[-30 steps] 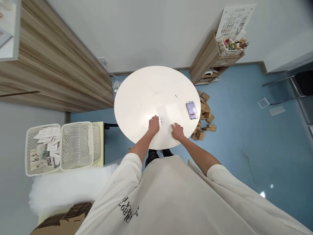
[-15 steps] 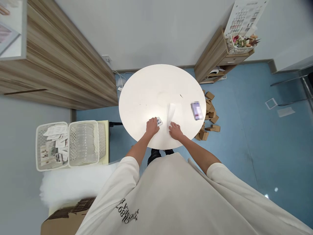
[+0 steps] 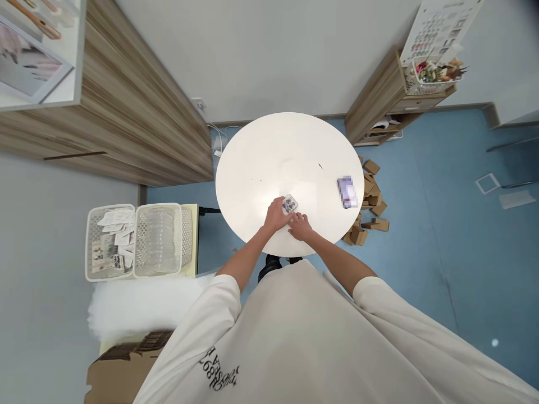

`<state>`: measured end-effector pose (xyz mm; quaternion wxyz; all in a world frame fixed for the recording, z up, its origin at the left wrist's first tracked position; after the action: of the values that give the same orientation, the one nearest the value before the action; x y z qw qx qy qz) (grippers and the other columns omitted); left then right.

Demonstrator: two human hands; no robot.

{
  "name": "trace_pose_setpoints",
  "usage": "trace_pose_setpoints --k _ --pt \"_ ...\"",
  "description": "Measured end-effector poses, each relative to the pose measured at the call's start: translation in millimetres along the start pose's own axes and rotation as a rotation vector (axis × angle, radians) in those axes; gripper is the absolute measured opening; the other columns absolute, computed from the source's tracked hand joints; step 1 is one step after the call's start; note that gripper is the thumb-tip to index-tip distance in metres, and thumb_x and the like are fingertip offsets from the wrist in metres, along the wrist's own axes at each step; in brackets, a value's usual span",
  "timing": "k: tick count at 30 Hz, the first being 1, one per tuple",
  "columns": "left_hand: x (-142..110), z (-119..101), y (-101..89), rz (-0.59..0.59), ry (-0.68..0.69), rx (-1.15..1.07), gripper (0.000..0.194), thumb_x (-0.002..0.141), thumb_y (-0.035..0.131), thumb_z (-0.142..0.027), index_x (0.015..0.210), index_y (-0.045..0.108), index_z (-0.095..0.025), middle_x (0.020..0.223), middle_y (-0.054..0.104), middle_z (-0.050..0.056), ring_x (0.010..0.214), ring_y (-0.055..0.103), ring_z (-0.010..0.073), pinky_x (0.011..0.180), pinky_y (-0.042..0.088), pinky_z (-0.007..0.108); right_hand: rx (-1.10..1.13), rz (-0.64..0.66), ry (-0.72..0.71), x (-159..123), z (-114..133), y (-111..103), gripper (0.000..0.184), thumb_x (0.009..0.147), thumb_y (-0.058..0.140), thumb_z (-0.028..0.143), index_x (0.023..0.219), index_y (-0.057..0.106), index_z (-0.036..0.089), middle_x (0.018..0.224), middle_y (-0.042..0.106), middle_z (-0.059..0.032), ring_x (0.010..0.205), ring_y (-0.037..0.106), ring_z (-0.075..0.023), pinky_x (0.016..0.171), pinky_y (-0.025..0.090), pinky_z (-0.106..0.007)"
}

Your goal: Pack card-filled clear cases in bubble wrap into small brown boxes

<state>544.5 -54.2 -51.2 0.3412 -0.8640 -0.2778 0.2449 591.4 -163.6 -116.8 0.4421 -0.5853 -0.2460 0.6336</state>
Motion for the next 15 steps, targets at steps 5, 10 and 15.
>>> trace_pose_setpoints --k 5,10,15 --pt "16.6 7.2 46.8 0.181 -0.091 -0.061 0.069 0.088 0.064 -0.037 0.148 0.033 -0.02 0.15 0.044 0.015 0.124 0.057 0.0287 0.098 0.049 0.038 0.051 0.01 -0.083 -16.1 8.7 6.8 0.062 0.097 0.049 0.037 0.155 0.04 0.02 0.161 0.035 -0.0159 0.149 0.025 -0.0345 0.117 0.024 -0.05" --pt "24.6 5.6 60.0 0.216 0.013 0.098 0.069 0.084 0.068 -0.031 0.145 0.039 -0.022 0.145 0.047 0.014 0.127 0.053 0.0317 0.102 0.046 0.042 0.059 -0.075 -0.065 -54.4 -12.1 10.7 0.056 0.098 0.043 0.025 0.152 0.04 0.014 0.163 0.03 -0.0168 0.147 0.029 -0.0312 0.116 0.027 -0.046" --pt "14.3 -7.7 66.4 0.269 0.163 0.292 0.062 0.088 0.064 -0.024 0.145 0.04 -0.027 0.148 0.047 0.011 0.133 0.046 0.034 0.107 0.04 0.047 0.065 -0.064 0.044 -74.0 -36.3 23.2 0.049 0.094 0.052 0.026 0.142 0.048 0.015 0.161 0.033 -0.0176 0.146 0.03 -0.0319 0.115 0.028 -0.047"
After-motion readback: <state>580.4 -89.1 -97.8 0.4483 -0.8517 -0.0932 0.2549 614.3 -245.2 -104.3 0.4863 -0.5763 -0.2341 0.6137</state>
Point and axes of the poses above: each hand's wrist, its own x-axis towards the middle knuckle, its own y-axis out of the palm, z = x × y, the point moved 9 cm from there along x, towards the middle knuckle
